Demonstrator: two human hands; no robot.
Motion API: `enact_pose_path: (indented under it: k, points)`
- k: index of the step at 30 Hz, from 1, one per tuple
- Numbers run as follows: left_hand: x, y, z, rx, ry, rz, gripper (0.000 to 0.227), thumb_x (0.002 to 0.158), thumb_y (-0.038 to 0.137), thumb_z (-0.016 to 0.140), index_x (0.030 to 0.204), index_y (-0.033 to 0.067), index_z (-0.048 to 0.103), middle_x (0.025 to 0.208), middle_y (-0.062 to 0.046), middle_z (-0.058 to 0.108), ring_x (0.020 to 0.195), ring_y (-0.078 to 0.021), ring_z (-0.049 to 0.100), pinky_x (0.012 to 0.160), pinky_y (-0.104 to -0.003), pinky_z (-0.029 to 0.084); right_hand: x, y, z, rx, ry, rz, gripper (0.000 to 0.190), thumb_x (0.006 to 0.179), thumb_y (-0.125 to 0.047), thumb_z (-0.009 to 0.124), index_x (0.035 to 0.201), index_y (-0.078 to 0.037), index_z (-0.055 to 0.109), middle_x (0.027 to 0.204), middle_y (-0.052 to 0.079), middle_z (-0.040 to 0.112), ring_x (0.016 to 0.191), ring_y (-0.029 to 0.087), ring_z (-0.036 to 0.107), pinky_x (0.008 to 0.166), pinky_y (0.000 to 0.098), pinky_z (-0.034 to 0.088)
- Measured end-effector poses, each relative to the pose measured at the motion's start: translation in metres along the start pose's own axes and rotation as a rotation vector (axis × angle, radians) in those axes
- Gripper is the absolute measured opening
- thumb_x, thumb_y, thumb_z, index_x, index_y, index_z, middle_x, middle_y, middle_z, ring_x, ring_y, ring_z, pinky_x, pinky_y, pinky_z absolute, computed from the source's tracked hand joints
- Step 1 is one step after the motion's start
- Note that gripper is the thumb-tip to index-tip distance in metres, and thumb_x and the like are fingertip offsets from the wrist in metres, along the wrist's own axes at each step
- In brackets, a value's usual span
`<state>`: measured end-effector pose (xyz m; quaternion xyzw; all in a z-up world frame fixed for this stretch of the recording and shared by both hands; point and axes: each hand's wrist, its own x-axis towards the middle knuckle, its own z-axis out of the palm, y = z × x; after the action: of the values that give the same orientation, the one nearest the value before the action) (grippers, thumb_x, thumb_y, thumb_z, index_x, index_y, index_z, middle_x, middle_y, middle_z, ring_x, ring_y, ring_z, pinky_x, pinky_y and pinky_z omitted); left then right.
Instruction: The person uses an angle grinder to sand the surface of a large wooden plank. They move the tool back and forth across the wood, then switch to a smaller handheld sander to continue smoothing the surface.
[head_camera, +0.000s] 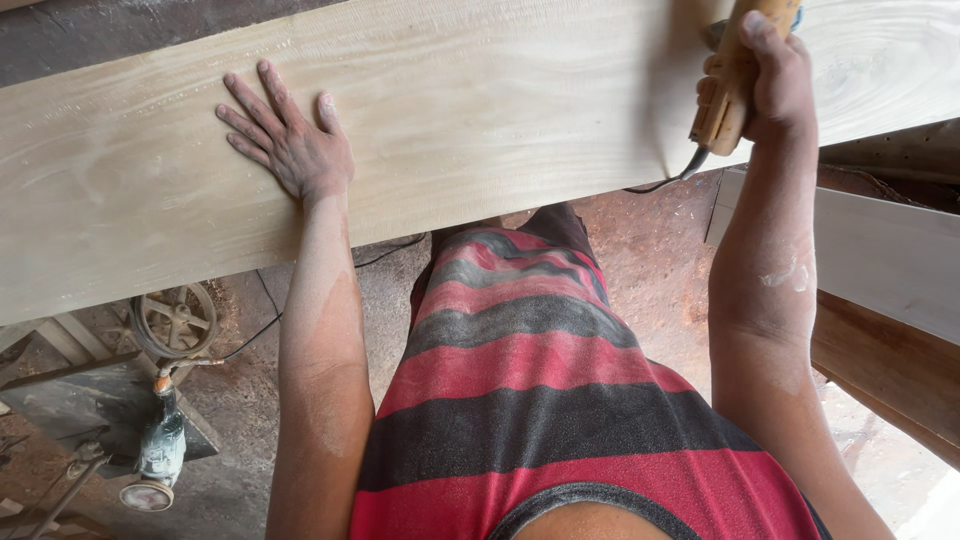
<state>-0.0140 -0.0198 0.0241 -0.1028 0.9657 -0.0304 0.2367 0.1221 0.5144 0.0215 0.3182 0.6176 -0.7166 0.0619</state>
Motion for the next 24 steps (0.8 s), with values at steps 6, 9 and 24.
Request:
enact_pose_path:
  k: [6,9,24]
  points:
    - [0.002,-0.003,-0.003,-0.047,0.044,-0.019,0.074,0.117,0.061,0.038,0.173,0.0257,0.004,0.177,-0.017,-0.008,0.162,-0.0474,-0.007,0.131,-0.066,-0.002,0.0,0.007,-0.035,0.007,0.121,-0.01,0.065,0.106,-0.05,0.063,0.138,0.007,0.059,0.11,0.017,0.068,0.089,0.023,0.072,0.077,0.0406,0.066]
    - [-0.01,0.014,-0.01,-0.098,0.06,0.001,0.075,0.115,0.059,0.041,0.173,0.0258,0.008,0.177,-0.016,-0.006,0.163,-0.0468,-0.006,0.132,-0.064,0.0,-0.004,0.02,-0.046,0.117,0.187,0.116,0.063,0.101,-0.051,0.06,0.135,0.003,0.058,0.101,0.011,0.066,0.081,0.021,0.069,0.072,0.0395,0.063]
    - [0.003,0.014,0.008,-0.042,0.145,0.012,0.076,0.113,0.059,0.04,0.171,0.0236,0.006,0.174,-0.019,-0.007,0.159,-0.0506,-0.005,0.129,-0.066,0.0,-0.031,0.008,0.172,0.02,-0.23,0.126,0.039,0.092,-0.039,0.075,0.103,-0.004,0.061,0.076,0.005,0.063,0.063,0.017,0.065,0.059,0.0353,0.058]
